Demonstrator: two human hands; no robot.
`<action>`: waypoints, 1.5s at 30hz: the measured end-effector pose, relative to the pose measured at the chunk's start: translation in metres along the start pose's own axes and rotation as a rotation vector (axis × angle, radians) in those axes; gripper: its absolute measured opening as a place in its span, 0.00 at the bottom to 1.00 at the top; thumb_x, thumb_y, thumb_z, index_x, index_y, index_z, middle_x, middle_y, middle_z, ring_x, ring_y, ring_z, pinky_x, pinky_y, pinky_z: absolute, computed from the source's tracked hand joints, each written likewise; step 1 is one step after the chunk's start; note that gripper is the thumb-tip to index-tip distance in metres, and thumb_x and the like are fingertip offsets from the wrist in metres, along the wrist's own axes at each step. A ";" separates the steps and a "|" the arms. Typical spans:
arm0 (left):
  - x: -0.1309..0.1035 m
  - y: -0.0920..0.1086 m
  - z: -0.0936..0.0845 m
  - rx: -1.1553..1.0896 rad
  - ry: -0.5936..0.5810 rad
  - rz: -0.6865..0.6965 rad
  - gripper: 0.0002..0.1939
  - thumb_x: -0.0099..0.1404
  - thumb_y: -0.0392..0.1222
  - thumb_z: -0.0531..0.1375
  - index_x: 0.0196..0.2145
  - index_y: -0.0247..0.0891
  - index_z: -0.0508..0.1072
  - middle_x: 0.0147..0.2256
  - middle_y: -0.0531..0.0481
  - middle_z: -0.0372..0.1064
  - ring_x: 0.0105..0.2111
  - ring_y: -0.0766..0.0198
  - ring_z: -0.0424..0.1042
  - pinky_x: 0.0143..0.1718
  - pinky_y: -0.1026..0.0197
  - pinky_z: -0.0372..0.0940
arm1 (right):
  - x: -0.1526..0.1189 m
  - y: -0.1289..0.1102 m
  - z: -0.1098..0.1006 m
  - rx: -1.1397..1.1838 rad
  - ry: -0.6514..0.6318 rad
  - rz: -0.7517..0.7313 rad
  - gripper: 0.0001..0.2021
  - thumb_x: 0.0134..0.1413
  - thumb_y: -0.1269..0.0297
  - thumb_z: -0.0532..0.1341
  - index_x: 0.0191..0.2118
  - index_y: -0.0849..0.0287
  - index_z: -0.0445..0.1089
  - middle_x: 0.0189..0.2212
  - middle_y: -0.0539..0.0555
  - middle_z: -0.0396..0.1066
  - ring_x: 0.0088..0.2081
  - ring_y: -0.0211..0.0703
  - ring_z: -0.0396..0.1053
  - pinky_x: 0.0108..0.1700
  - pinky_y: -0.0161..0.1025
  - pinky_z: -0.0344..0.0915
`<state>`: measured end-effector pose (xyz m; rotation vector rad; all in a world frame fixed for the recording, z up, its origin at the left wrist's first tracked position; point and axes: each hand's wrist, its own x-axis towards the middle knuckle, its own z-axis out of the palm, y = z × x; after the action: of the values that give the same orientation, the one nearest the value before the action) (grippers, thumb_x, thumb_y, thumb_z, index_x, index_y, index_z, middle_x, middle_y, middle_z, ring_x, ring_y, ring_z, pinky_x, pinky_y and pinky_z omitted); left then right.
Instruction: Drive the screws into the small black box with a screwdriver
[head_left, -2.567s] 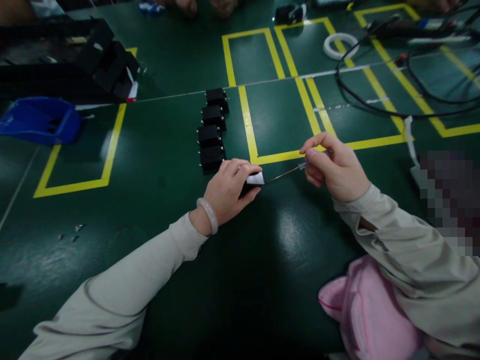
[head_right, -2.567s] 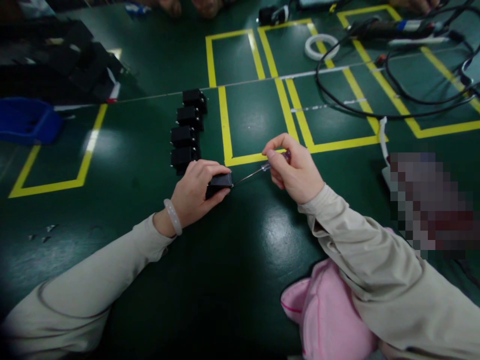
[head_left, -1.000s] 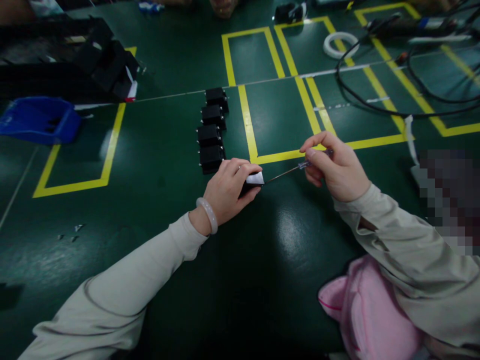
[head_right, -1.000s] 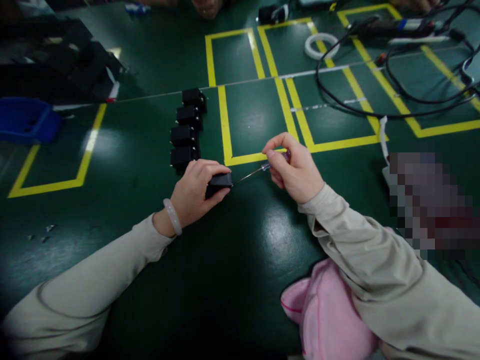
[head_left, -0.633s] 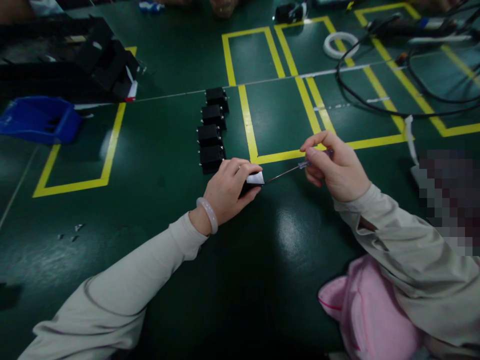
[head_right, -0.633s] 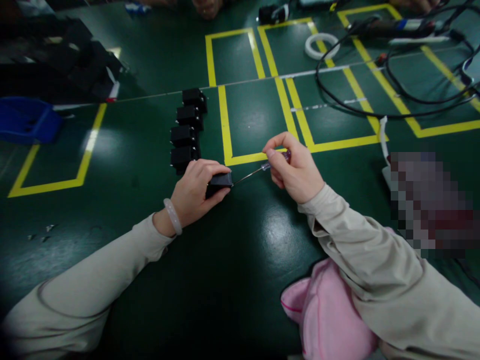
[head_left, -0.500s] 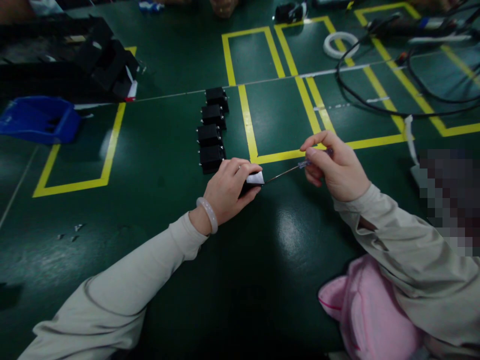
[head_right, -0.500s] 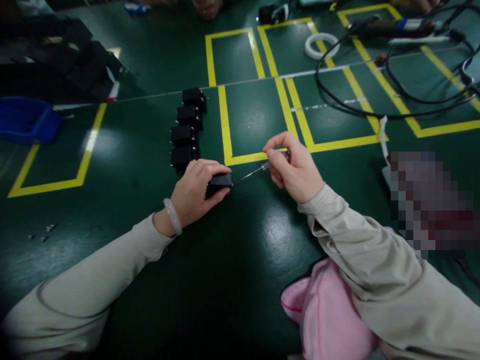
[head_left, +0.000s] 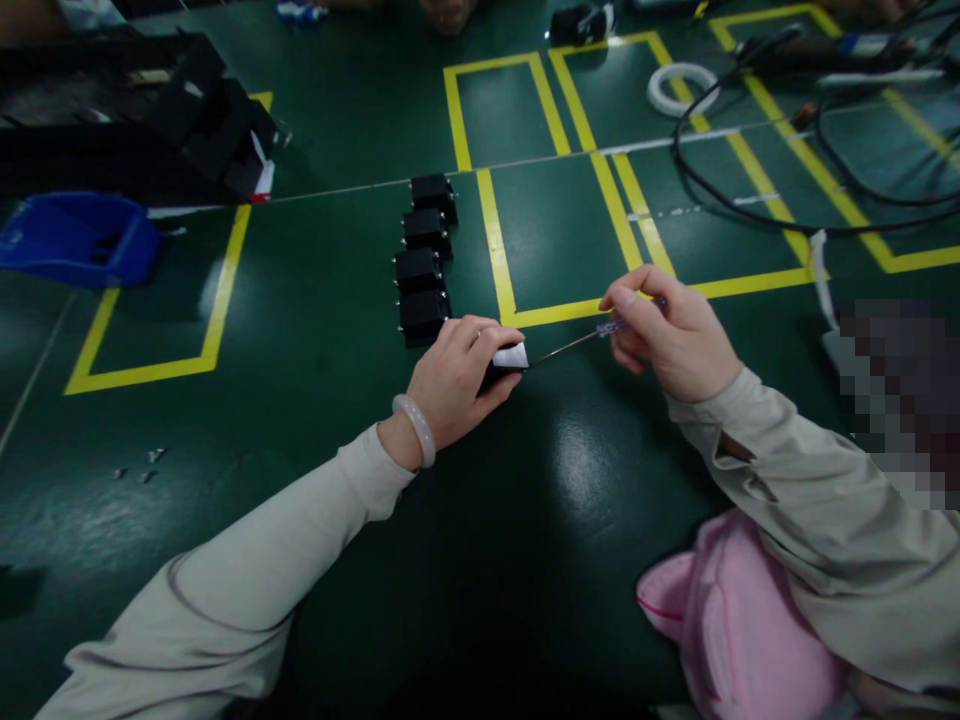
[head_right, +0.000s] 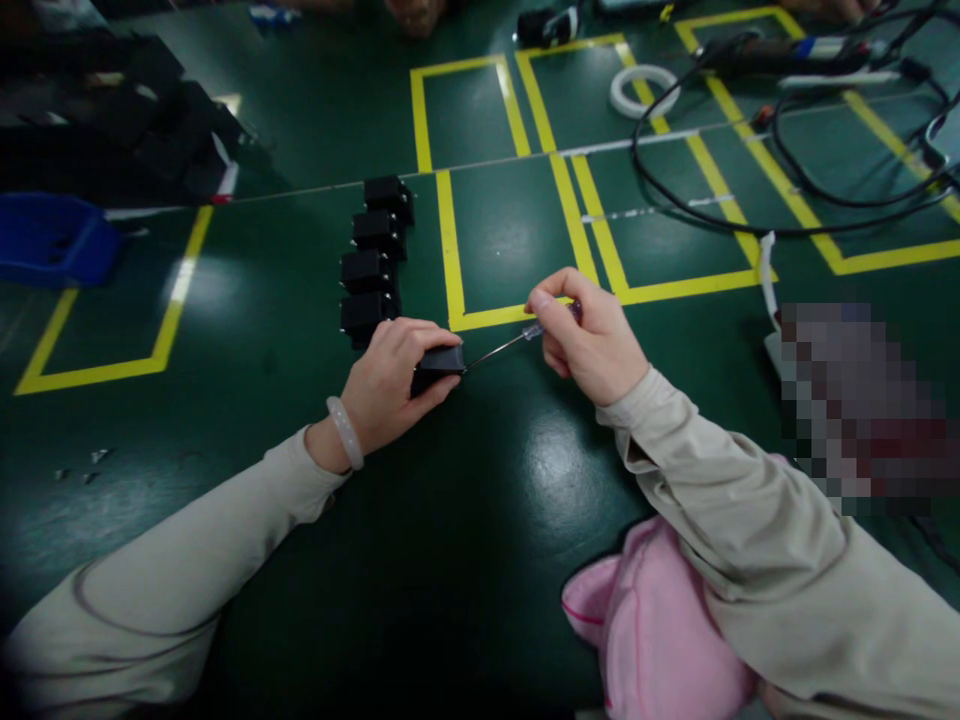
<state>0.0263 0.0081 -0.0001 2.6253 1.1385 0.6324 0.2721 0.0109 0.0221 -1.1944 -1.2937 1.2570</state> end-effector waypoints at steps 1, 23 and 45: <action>0.000 0.000 0.000 0.000 -0.002 -0.001 0.17 0.70 0.39 0.59 0.54 0.35 0.66 0.50 0.40 0.69 0.50 0.50 0.68 0.51 0.46 0.67 | 0.000 0.000 0.000 -0.008 0.000 -0.003 0.14 0.60 0.52 0.65 0.32 0.54 0.63 0.12 0.40 0.49 0.12 0.31 0.49 0.13 0.34 0.51; 0.000 -0.001 0.000 0.006 -0.007 -0.009 0.17 0.69 0.39 0.60 0.54 0.37 0.65 0.50 0.41 0.69 0.50 0.51 0.68 0.51 0.46 0.67 | -0.001 -0.001 0.000 -0.004 0.009 0.009 0.11 0.59 0.58 0.66 0.32 0.53 0.63 0.12 0.41 0.51 0.12 0.32 0.50 0.13 0.33 0.50; 0.000 0.000 0.001 0.011 0.004 0.000 0.16 0.70 0.39 0.60 0.54 0.35 0.66 0.50 0.40 0.69 0.49 0.51 0.68 0.50 0.47 0.67 | -0.001 -0.001 0.000 0.000 0.006 0.003 0.10 0.59 0.59 0.66 0.33 0.54 0.64 0.12 0.40 0.53 0.12 0.32 0.52 0.14 0.34 0.50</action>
<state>0.0266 0.0077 -0.0006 2.6347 1.1461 0.6333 0.2717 0.0102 0.0234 -1.1995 -1.2876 1.2545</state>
